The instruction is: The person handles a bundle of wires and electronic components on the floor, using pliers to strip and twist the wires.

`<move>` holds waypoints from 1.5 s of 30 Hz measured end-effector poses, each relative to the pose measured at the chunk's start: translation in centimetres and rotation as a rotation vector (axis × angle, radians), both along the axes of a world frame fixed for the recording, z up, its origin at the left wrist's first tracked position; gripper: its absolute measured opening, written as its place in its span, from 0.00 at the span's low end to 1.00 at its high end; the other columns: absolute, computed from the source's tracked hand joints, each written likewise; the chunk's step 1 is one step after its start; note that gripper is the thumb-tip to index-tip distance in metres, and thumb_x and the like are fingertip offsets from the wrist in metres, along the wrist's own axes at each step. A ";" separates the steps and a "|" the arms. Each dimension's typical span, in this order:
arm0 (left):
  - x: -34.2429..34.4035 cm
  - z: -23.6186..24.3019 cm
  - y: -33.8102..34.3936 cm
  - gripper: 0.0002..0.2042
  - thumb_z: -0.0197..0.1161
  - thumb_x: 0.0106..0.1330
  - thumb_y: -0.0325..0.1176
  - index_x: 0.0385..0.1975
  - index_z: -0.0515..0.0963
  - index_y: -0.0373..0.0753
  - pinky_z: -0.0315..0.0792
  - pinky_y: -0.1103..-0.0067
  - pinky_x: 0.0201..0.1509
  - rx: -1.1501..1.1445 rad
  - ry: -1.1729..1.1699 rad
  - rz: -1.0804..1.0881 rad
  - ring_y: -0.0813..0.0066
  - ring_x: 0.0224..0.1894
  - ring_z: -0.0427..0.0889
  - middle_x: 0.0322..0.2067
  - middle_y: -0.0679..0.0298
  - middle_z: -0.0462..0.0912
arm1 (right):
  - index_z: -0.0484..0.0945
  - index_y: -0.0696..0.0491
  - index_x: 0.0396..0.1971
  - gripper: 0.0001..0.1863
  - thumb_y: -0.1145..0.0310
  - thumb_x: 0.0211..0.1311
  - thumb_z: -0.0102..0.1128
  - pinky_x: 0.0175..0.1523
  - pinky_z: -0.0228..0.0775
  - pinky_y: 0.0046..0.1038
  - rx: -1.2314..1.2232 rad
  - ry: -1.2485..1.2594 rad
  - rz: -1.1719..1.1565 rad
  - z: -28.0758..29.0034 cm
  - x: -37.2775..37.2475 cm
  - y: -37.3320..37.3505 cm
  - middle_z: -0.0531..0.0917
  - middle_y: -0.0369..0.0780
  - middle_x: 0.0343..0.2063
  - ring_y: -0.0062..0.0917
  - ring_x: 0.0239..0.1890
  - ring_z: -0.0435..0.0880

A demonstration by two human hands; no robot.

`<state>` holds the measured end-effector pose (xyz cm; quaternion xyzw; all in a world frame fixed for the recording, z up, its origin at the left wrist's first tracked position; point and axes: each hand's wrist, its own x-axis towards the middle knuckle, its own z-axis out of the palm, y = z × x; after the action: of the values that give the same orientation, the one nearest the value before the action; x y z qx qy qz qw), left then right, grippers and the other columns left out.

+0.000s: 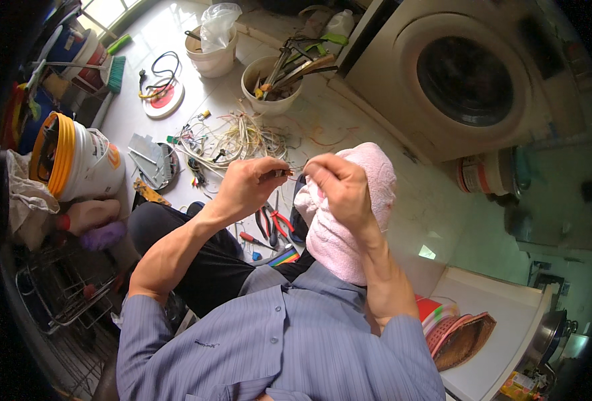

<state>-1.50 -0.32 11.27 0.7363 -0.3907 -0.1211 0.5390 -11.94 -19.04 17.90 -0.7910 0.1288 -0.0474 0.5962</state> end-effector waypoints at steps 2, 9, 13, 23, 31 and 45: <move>0.1 0.1 0.0 0.08 0.69 0.65 0.24 0.42 0.84 0.34 0.81 0.79 0.38 -0.026 0.040 -0.018 0.77 0.34 0.88 0.34 0.58 0.89 | 0.84 0.62 0.35 0.07 0.75 0.68 0.60 0.36 0.68 0.18 -0.029 -0.100 -0.109 -0.6 0.2 -0.8 0.82 0.31 0.25 0.13 0.29 0.77; 0.5 1.1 0.3 0.10 0.67 0.67 0.24 0.47 0.83 0.33 0.81 0.81 0.35 -0.107 0.601 0.055 0.79 0.34 0.87 0.34 0.62 0.89 | 0.84 0.62 0.35 0.07 0.75 0.68 0.60 0.38 0.70 0.20 -0.279 0.064 -0.082 0.2 -3.6 -1.9 0.83 0.33 0.26 0.15 0.31 0.78; 0.5 0.1 0.1 0.09 0.67 0.67 0.23 0.46 0.83 0.32 0.81 0.80 0.37 0.023 0.311 0.043 0.78 0.34 0.88 0.34 0.61 0.89 | 0.84 0.61 0.34 0.06 0.75 0.68 0.61 0.34 0.67 0.18 -0.104 -0.045 -0.074 2.4 -3.8 -0.9 0.82 0.32 0.25 0.13 0.29 0.76; 0.7 0.5 0.4 0.09 0.65 0.69 0.23 0.46 0.82 0.32 0.80 0.82 0.37 -0.078 0.610 -0.075 0.79 0.37 0.88 0.36 0.63 0.88 | 0.84 0.60 0.33 0.07 0.73 0.68 0.60 0.24 0.51 0.17 -0.012 -0.095 -0.491 1.6 -6.4 -7.6 0.73 0.26 0.18 0.08 0.19 0.64; -0.2 0.6 -0.2 0.10 0.65 0.69 0.25 0.48 0.81 0.30 0.80 0.82 0.34 -0.143 0.727 0.030 0.77 0.35 0.88 0.36 0.60 0.89 | 0.84 0.60 0.42 0.11 0.72 0.62 0.65 0.48 0.74 0.33 -0.636 0.306 -0.154 2.3 -11.2 -7.0 0.86 0.44 0.38 0.38 0.39 0.84; -0.5 0.2 -0.4 0.11 0.65 0.69 0.24 0.49 0.81 0.32 0.79 0.83 0.36 -0.125 0.551 -0.004 0.83 0.34 0.84 0.36 0.63 0.88 | 0.71 0.54 0.66 0.30 0.71 0.63 0.68 0.41 0.80 0.27 -0.307 -0.048 0.015 4.3 0.4 2.6 0.78 0.48 0.58 0.25 0.34 0.87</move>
<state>-2.04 -0.73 11.45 0.6400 -0.2375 -0.2936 0.6692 -11.59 -16.44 22.22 -0.8726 0.0997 -0.0808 0.4713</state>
